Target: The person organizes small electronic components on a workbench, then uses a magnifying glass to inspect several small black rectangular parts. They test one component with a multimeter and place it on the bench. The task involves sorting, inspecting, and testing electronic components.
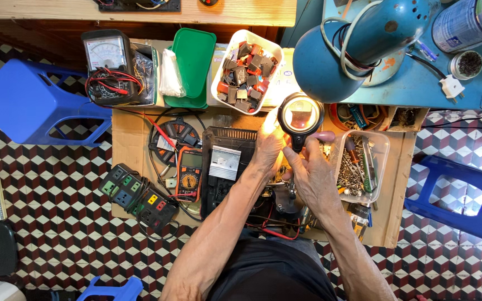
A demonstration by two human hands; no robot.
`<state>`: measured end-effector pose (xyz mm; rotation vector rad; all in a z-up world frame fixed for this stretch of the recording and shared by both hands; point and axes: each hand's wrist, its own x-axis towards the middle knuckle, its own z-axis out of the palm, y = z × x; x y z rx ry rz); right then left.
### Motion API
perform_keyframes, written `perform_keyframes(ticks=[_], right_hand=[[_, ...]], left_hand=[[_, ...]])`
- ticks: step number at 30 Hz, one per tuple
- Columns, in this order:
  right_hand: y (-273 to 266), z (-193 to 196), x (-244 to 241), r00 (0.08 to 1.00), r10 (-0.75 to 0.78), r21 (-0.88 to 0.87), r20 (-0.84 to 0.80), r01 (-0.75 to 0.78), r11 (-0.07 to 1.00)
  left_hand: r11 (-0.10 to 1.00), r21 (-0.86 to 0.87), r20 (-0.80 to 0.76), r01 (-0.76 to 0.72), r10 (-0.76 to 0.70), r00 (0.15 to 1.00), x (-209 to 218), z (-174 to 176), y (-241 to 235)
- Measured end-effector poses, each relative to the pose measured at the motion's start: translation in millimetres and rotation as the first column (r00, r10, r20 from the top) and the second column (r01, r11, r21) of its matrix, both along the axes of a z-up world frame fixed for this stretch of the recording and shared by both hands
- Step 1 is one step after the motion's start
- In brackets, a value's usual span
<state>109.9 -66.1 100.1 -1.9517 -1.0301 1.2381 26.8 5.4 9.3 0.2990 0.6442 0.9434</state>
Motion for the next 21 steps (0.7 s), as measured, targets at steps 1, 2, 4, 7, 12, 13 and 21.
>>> perform_keyframes(ticks=[1, 2, 4, 7, 12, 13, 21], right_hand=[[0.0, 0.0, 0.2, 1.000, -0.002, 0.003, -0.002, 0.002, 1.000], [0.0, 0.1, 0.3, 1.000, -0.002, 0.002, -0.003, 0.002, 1.000], [-0.2, 0.1, 0.5, 1.000, -0.004, -0.001, -0.007, 0.004, 1.000], [-0.5, 0.2, 0.9, 1.000, 0.010, -0.014, 0.027, -0.009, 1.000], [-1.0, 0.3, 0.7, 1.000, 0.008, -0.006, 0.020, -0.008, 1.000], [-1.1, 0.2, 0.6, 1.000, 0.009, -0.010, 0.025, -0.009, 1.000], [0.4, -0.7, 0.2, 1.000, 0.011, 0.024, 0.026, -0.012, 1.000]], left_hand=[[1.000, -0.002, 0.012, -0.006, 0.006, 1.000, 0.3, -0.8, -0.3], [1.000, -0.004, 0.024, -0.011, 0.011, 1.000, 0.7, -1.6, -0.7], [1.000, -0.027, 0.007, -0.009, 0.010, 1.000, 1.0, -2.7, -1.5], [0.999, -0.031, 0.008, -0.013, 0.013, 1.000, 1.2, -3.6, -2.1], [1.000, -0.026, 0.003, -0.017, 0.017, 1.000, 1.0, -3.3, -2.4], [0.999, -0.033, -0.013, -0.017, 0.016, 1.000, 0.8, -3.2, -2.6], [1.000, -0.025, -0.011, -0.017, 0.017, 1.000, 1.8, -5.0, -1.1]])
